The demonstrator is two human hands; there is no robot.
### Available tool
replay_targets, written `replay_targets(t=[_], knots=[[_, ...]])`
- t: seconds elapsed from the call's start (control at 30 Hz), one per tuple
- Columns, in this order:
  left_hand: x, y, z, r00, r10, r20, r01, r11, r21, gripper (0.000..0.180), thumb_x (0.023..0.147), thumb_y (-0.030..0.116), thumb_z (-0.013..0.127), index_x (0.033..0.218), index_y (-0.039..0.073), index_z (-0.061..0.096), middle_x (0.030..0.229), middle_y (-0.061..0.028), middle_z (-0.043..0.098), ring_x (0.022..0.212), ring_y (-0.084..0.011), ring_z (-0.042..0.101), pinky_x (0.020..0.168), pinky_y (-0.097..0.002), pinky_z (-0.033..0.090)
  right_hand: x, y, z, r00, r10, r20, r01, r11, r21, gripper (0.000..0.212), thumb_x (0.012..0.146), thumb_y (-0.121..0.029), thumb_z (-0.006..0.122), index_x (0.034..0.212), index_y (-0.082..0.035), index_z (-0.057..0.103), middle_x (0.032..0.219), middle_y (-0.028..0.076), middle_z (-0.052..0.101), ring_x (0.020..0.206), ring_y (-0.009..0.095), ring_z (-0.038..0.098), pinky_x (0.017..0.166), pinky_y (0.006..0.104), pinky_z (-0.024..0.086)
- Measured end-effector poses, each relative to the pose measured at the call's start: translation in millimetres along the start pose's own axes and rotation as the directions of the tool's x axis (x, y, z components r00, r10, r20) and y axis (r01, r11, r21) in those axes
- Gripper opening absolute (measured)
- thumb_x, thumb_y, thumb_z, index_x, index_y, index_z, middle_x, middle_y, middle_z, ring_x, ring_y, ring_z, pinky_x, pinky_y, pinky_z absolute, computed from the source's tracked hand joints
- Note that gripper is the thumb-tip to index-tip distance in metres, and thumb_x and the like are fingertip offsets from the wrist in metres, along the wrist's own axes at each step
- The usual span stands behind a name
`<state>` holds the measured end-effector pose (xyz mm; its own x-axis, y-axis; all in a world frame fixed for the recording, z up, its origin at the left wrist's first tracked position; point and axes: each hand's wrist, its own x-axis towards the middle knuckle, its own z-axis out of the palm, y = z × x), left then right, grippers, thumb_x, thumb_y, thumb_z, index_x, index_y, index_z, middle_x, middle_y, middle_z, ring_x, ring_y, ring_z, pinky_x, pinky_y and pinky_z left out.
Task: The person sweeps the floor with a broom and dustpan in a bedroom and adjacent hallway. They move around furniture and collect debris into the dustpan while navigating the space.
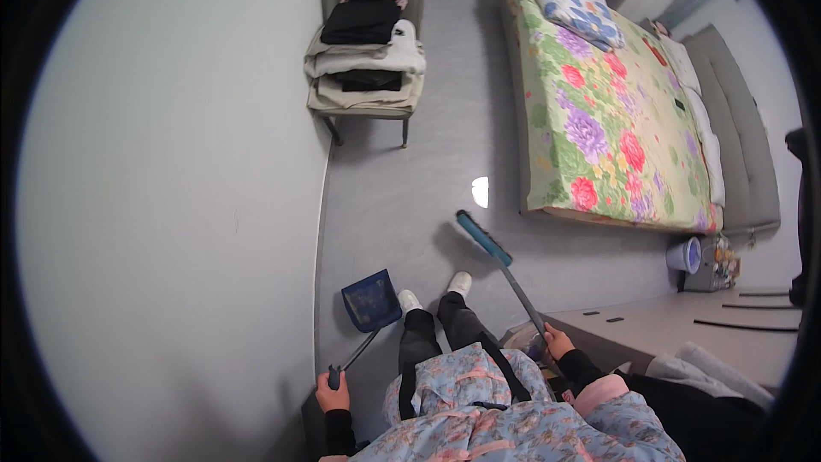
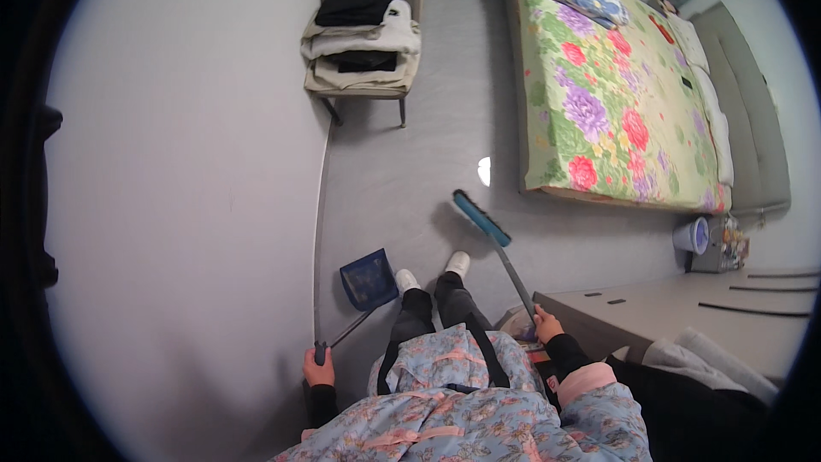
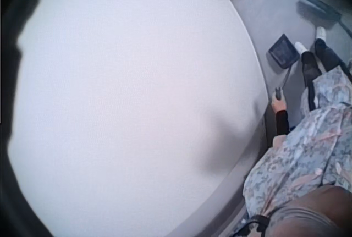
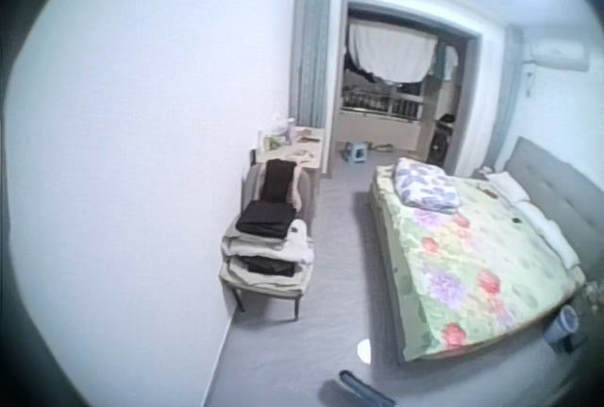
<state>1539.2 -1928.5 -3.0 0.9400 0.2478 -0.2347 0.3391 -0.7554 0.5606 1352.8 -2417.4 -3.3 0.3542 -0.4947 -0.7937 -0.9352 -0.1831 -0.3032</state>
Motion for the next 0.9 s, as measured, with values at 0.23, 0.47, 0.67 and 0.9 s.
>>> replay_targets(t=[0.23,0.47,0.67,0.9], knots=[[15.7,71.7,13.0,0.969,0.243,0.044,-0.243,0.97,0.012,0.026,0.067,0.022,0.067,0.078,0.003,0.053,0.071,-0.0149,0.058,0.067,-0.0318,0.056,0.062,-0.0363,0.044,11.8,60.4,-4.3,0.982,0.189,-0.024,-0.143,0.812,0.566,0.039,0.083,-0.017,0.046,0.12,-0.008,0.041,0.052,0.007,0.048,0.035,0.017,0.046,0.033,0.0307,0.037],[24.9,160.2,52.0,0.94,0.33,0.085,-0.334,0.942,0.039,0.025,0.069,0.02,0.066,0.079,0.001,0.053,0.07,-0.0138,0.057,0.063,-0.0264,0.056,0.06,-0.0346,0.044,21.6,108.0,-36.6,0.945,0.27,0.183,-0.236,0.179,0.955,0.01,0.08,-0.007,0.049,0.086,-0.008,0.041,0.052,0.005,0.041,0.036,0.015,0.038,0.032,0.0281,0.03],[36.9,241.3,100.0,0.855,0.498,0.143,-0.51,0.858,0.06,0.026,0.069,0.02,0.066,0.078,0.001,0.052,0.068,-0.0145,0.057,0.062,-0.0271,0.055,0.059,-0.0349,0.044,37.4,130.8,-71.9,0.957,0.185,0.225,-0.194,-0.174,0.966,0.013,0.082,-0.009,0.047,0.086,-0.013,0.035,0.058,0.005,0.039,0.042,0.011,0.035,0.035,0.0249,0.032],[47.3,349.2,175.4,0.743,0.631,0.224,-0.658,0.749,0.074,0.026,0.069,0.02,0.066,0.078,0.0,0.053,0.069,-0.0139,0.056,0.063,-0.0264,0.054,0.06,-0.0344,0.043,51.1,138.3,-127.1,0.96,0.246,0.135,-0.052,-0.315,0.948,0.015,0.083,-0.012,0.047,0.087,-0.012,0.033,0.06,0.004,0.039,0.043,0.012,0.036,0.036,0.0241,0.033]])
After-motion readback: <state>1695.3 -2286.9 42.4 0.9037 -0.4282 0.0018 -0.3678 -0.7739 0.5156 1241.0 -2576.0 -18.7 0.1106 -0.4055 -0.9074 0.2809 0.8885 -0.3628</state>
